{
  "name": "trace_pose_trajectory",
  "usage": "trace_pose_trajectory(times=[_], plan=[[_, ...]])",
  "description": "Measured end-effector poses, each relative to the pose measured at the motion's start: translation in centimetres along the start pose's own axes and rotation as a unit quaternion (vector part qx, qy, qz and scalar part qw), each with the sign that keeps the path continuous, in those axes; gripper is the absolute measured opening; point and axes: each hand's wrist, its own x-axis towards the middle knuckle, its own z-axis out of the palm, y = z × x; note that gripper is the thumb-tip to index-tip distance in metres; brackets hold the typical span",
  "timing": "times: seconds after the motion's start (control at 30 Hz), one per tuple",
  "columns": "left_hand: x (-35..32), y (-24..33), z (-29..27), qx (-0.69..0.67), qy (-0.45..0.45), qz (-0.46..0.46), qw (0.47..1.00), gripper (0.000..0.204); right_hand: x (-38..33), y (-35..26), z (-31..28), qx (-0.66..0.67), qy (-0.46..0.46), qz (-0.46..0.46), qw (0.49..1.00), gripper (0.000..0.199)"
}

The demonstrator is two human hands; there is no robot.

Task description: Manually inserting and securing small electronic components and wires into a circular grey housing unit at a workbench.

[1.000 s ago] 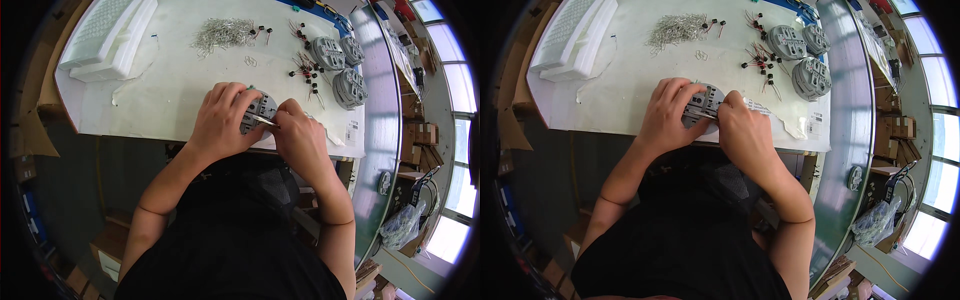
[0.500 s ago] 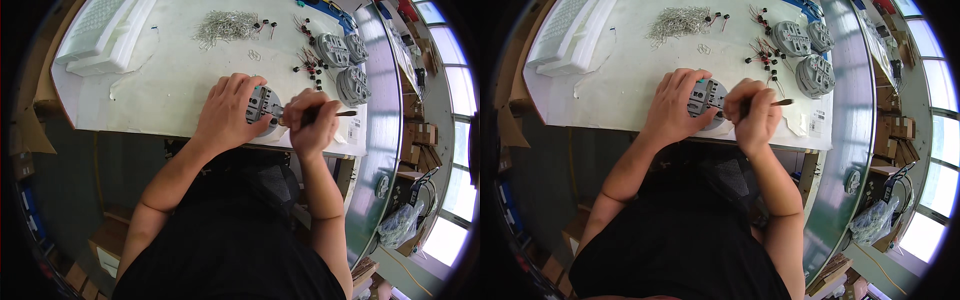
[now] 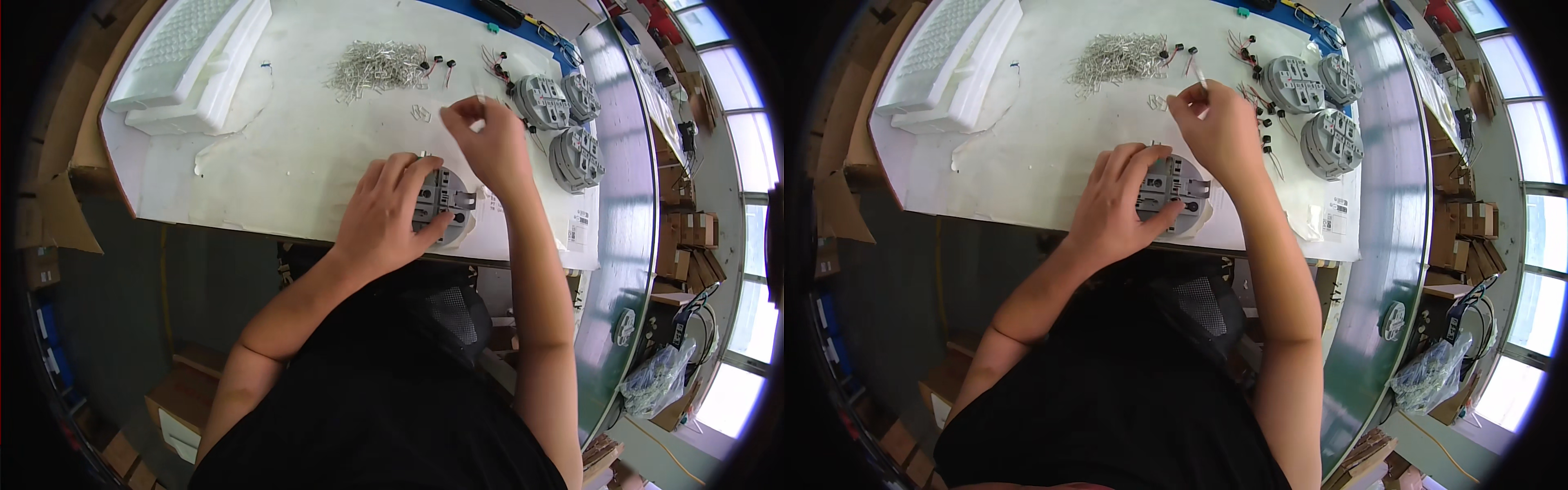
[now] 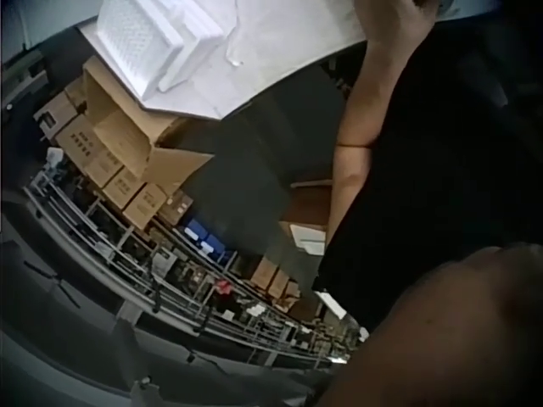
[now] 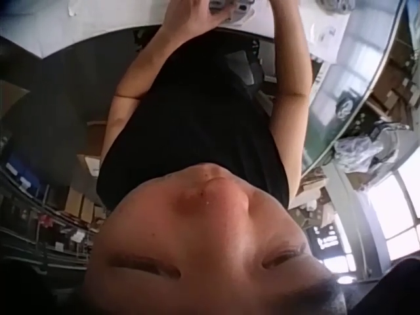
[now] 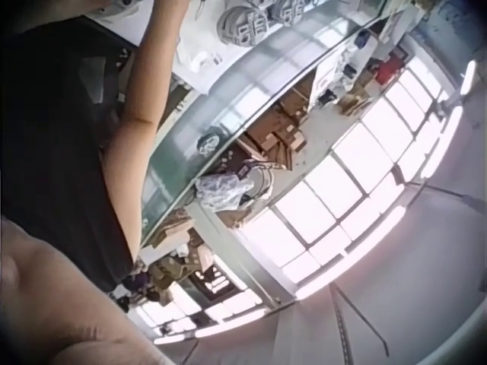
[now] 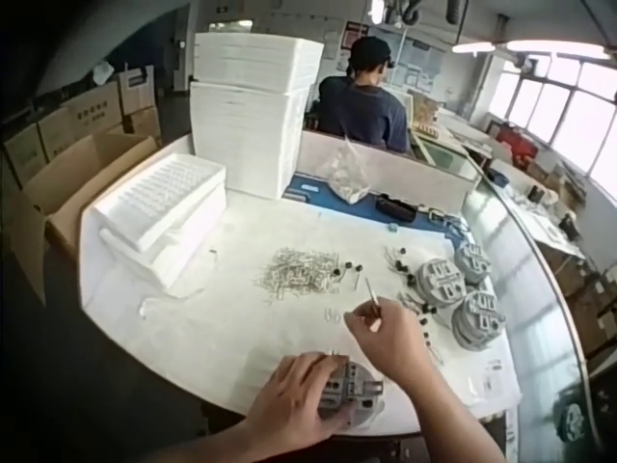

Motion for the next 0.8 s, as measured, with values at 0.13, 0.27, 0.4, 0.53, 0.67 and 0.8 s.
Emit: trace_pose_trajectory(times=[0.13, 0.27, 0.4, 0.53, 0.67, 0.8], plan=[[0.2, 0.1, 0.4, -0.006, 0.025, 0.002, 1.0, 0.061, 2.5, 2.6, 2.4, -0.231, -0.048, -0.017, 0.972, 0.022], [-0.3, -0.7, -1.6, -0.066, 0.048, 0.028, 0.996, 0.041, 2.9, 3.2, 2.7, -0.223, -0.059, -0.039, 0.972, 0.02], [-0.8, -2.2, -3.5, -0.164, 0.055, -0.017, 0.985, 0.021, 2.6, 3.4, 2.4, -0.218, -0.077, -0.068, 0.971, 0.016], [-0.1, -2.6, -3.8, -0.162, 0.086, -0.018, 0.983, 0.013, 2.0, 3.2, 1.6, -0.21, -0.044, -0.108, 0.971, 0.014], [0.4, -2.2, -3.5, -0.163, 0.062, -0.02, 0.984, 0.015, 0.8, 1.3, -1.4, -0.114, -0.054, -0.078, 0.989, 0.015], [0.5, -2.4, -2.4, -0.172, 0.039, -0.027, 0.984, 0.019, -2.2, 0.0, -3.5, -0.029, -0.149, 0.075, 0.985, 0.019]])
